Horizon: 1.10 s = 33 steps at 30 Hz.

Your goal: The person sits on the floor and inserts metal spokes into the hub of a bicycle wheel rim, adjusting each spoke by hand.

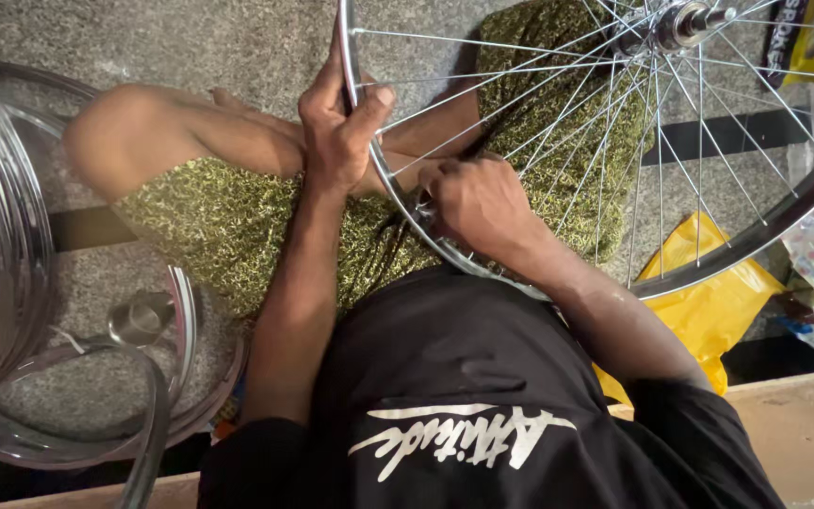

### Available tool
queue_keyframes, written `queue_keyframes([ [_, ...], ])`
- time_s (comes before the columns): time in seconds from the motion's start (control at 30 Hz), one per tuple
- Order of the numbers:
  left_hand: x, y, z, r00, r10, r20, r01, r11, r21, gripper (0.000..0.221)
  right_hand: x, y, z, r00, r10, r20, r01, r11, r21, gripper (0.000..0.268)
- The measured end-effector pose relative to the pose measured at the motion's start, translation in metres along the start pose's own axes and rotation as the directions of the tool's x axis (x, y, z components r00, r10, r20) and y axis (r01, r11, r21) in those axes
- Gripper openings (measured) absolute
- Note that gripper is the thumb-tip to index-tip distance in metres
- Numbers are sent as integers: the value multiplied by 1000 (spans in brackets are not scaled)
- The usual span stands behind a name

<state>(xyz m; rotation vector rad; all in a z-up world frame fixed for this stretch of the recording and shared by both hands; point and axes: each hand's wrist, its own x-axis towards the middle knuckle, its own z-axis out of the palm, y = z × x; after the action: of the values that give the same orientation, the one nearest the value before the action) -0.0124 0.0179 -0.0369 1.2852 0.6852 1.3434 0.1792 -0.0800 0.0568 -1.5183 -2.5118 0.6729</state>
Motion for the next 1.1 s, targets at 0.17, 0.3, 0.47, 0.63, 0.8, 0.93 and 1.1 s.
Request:
queue_keyframes([
  [0.17, -6, 7, -3, 998, -55, 10, 55, 998, -25, 69, -5, 10, -43, 981, -193, 24, 168, 906, 388, 39],
  [0.3, -3, 9, 0, 1000, -27, 12, 26, 997, 67, 69, -12, -2, -52, 907, -339, -248, 398, 884, 246, 27],
  [0.47, -7, 15, 3, 999, -51, -15, 52, 996, 73, 74, 0, -15, -23, 997, -61, -49, 63, 998, 28, 28],
  [0.63, -5, 22, 3, 1000, -30, -8, 30, 995, 100, 72, 1, 0, -45, 952, -13, 306, -97, 935, 341, 55],
  [0.8, -5, 31, 6, 1000, -15, 1, 15, 995, 95, 72, -11, -5, -41, 941, -289, -175, 322, 922, 212, 25],
  [0.93, -1, 27, 7, 999, -32, -27, 34, 996, 88, 74, -15, -2, -48, 884, -314, -347, 391, 902, 180, 23],
  [1.1, -4, 25, 5, 1000, -13, -11, 15, 984, 175, 70, 5, 7, -51, 867, -346, -358, 317, 938, -138, 14],
])
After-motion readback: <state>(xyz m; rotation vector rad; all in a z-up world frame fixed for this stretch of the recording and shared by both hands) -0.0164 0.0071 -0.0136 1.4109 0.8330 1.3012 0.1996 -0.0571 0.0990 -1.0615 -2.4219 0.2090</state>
